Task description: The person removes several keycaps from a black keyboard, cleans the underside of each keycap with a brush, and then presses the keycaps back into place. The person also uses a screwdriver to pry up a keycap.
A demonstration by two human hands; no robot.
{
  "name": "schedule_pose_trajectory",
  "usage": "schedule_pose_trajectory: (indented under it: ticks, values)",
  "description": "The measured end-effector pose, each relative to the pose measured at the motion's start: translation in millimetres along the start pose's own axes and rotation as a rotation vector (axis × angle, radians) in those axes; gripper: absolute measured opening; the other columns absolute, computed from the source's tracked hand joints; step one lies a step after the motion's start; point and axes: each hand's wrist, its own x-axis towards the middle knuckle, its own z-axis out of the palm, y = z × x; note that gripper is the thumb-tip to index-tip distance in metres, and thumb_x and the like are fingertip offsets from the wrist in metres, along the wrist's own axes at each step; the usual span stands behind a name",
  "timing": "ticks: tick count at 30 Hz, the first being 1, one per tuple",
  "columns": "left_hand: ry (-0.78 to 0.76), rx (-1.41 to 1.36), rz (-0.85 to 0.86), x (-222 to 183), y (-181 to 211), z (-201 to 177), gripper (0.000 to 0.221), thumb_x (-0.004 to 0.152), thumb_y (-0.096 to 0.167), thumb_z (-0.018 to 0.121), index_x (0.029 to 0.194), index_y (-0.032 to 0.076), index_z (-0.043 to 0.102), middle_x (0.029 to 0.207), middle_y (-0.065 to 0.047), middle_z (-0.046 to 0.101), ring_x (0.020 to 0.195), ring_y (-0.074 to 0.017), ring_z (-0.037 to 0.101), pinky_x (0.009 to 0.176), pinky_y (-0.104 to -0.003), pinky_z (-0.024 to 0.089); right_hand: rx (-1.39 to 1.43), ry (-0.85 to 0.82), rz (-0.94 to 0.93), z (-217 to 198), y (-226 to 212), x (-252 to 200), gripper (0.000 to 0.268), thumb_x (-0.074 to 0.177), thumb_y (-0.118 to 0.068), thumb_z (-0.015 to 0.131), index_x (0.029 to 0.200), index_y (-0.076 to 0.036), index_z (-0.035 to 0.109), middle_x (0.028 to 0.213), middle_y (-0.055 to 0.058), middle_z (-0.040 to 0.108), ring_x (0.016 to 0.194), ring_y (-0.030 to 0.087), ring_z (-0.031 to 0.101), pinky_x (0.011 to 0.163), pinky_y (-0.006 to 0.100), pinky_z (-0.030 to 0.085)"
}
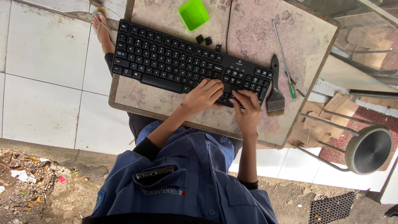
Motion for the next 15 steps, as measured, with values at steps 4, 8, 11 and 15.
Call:
schedule_pose_trajectory:
  ticks: [4,8,11,15]
  values:
    - [-0.015,-0.025,-0.016,-2.4,1.1,1.8,0.036,0.077,0.034,0.062,0.087,0.0,0.054,0.093,-0.011,0.049,0.095,-0.0237,0.051,0.074,-0.031,0.042,-0.014,-0.012,0.01,0.2,1.8,0.8,0.021,0.081,0.003,0.065,0.101,0.0,0.064,0.089,0.008,0.053,0.076,0.026,0.06,0.061,0.036,0.054]
    - [-0.006,-0.023,-0.015,1.6,1.7,-3.7,0.032,0.075,0.028,0.065,0.086,0.0,0.055,0.09,-0.011,0.049,0.093,-0.0235,0.051,0.073,-0.031,0.041,-0.046,-0.005,-0.104,3.4,6.8,3.1,0.024,0.076,0.002,0.069,0.1,0.0,0.064,0.086,0.009,0.056,0.08,0.026,0.059,0.063,0.035,0.049]
    - [-0.001,-0.025,-0.017,3.2,1.7,-4.5,0.031,0.075,0.027,0.065,0.086,0.0,0.055,0.09,-0.011,0.049,0.093,-0.0234,0.051,0.072,-0.031,0.041,-0.051,-0.025,-0.142,4.5,8.7,2.5,0.023,0.075,0.001,0.071,0.098,-0.002,0.065,0.087,0.007,0.06,0.081,0.024,0.058,0.065,0.033,0.047]
    - [0.008,-0.023,-0.014,9.0,1.4,-12.5,0.028,0.075,0.024,0.066,0.085,-0.001,0.055,0.089,-0.011,0.05,0.091,-0.0234,0.051,0.072,-0.031,0.041,-0.106,-0.062,-0.179,3.2,4.5,3.0,0.018,0.075,-0.001,0.072,0.092,-0.005,0.067,0.086,0.005,0.063,0.081,0.022,0.057,0.065,0.032,0.044]
